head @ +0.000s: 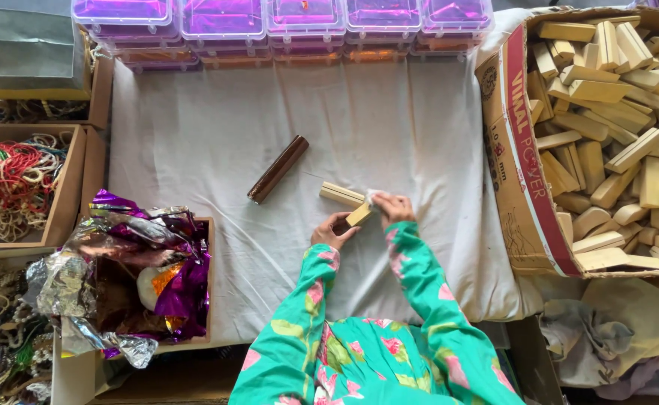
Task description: The person picks up small wooden blocks from a cardboard box and wipes them with a cloth. They then wrap the blocks in a sheet of metallic foil, folding the edges to create a neat package.
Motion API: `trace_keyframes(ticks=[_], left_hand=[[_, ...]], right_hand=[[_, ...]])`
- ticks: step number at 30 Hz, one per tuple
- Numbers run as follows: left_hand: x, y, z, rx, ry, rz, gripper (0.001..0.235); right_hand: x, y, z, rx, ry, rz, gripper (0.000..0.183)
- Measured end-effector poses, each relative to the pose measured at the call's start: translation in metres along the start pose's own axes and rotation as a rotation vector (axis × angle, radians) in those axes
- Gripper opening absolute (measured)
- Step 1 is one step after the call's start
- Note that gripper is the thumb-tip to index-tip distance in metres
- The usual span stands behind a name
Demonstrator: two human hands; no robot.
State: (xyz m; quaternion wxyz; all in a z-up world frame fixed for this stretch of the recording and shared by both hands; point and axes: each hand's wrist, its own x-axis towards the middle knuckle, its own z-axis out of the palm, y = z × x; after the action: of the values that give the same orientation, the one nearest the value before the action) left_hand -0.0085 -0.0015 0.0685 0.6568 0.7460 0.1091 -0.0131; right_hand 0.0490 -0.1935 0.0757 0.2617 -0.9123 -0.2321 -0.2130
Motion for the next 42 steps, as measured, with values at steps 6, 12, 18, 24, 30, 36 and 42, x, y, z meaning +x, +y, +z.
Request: trace_keyframes(ticks=[6, 12, 18, 24, 30, 36, 42], left_hand=[[0.012, -0.026, 0.004, -0.002, -0.001, -0.018, 0.044], [0.005, -0.013, 0.001, -0.062, -0.022, 0.005, 0.045], [0.014, -0.031, 0.005, -0.065, -0.033, -0.013, 0.045], [0.010, -0.019, 0.002, -0.044, -0.012, -0.016, 0.046], [0.008, -0.023, 0.005, -0.108, -0.026, 0.016, 0.045], [0.016, -0.043, 0.008, 0.006, 0.014, -0.028, 0.044], [0.002, 0.013, -0.002, -0.043, -0.017, -0.038, 0.044]], right_hand=[[-0.022, -0.024, 0.015, -0.050, -0.030, -0.009, 0.047], [-0.006, -0.006, -0.001, 0.044, -0.026, -0.019, 0.049], [-0.018, -0.006, 0.020, -0.035, -0.034, -0.003, 0.052], [-0.022, 0.006, 0.026, -0.020, -0.046, -0.071, 0.049], [-0.012, 0.002, 0.026, -0.110, 0.027, 0.077, 0.047], [-0.026, -0.021, 0.024, 0.005, -0.054, -0.051, 0.050], [-0.002, 0.006, 0.008, -0.066, -0.018, 0.018, 0.055]])
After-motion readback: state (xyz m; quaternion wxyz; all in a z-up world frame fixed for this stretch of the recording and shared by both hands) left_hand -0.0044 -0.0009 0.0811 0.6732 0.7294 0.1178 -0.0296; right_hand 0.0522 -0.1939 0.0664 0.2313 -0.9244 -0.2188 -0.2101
